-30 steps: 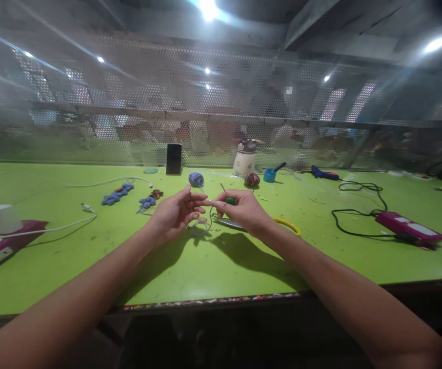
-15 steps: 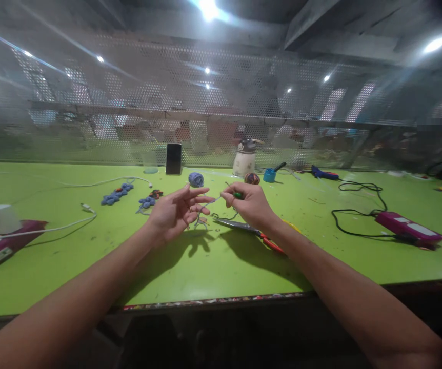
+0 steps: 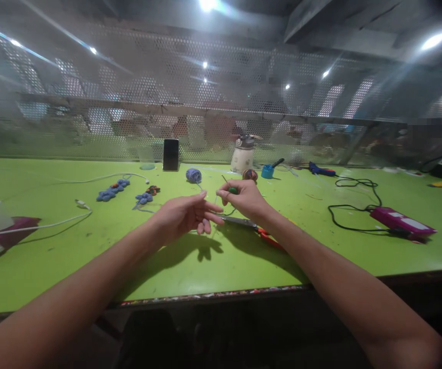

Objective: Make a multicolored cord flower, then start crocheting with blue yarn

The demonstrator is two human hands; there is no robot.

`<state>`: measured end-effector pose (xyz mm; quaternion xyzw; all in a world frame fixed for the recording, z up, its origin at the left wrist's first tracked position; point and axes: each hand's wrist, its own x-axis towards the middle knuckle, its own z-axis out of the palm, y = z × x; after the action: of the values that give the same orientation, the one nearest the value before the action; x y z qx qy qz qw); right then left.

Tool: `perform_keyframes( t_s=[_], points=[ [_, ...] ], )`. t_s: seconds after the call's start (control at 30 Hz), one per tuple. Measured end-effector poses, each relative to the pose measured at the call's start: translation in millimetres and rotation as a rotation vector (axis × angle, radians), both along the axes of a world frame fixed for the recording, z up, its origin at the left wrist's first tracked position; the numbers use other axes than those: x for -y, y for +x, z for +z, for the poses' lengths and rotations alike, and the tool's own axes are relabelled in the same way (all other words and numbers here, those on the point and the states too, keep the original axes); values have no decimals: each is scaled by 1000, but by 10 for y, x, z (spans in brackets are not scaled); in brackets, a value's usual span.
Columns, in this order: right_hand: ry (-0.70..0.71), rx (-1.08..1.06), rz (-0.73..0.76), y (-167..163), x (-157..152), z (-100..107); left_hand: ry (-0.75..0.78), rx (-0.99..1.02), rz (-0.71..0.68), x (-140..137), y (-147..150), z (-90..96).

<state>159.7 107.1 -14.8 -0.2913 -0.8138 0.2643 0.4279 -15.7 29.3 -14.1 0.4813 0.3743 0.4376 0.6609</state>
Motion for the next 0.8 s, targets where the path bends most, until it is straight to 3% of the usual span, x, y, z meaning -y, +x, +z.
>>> perform_keyframes(
  t_s=[0.2, 0.3, 0.43, 0.53, 0.8],
  points=[
    [175, 27, 28, -20, 201, 59, 31, -186, 59, 2, 58, -46],
    [228, 13, 49, -37, 279, 44, 30, -99, 99, -44, 28, -64],
    [196, 13, 96, -69, 297, -13, -16, 76, 204, -83, -49, -39],
    [81, -6, 123, -110, 284, -64, 13, 123, 260, -56, -78, 11],
    [-504, -204, 170, -196, 239, -208, 76, 271, 244, -16, -107, 69]
  ],
)
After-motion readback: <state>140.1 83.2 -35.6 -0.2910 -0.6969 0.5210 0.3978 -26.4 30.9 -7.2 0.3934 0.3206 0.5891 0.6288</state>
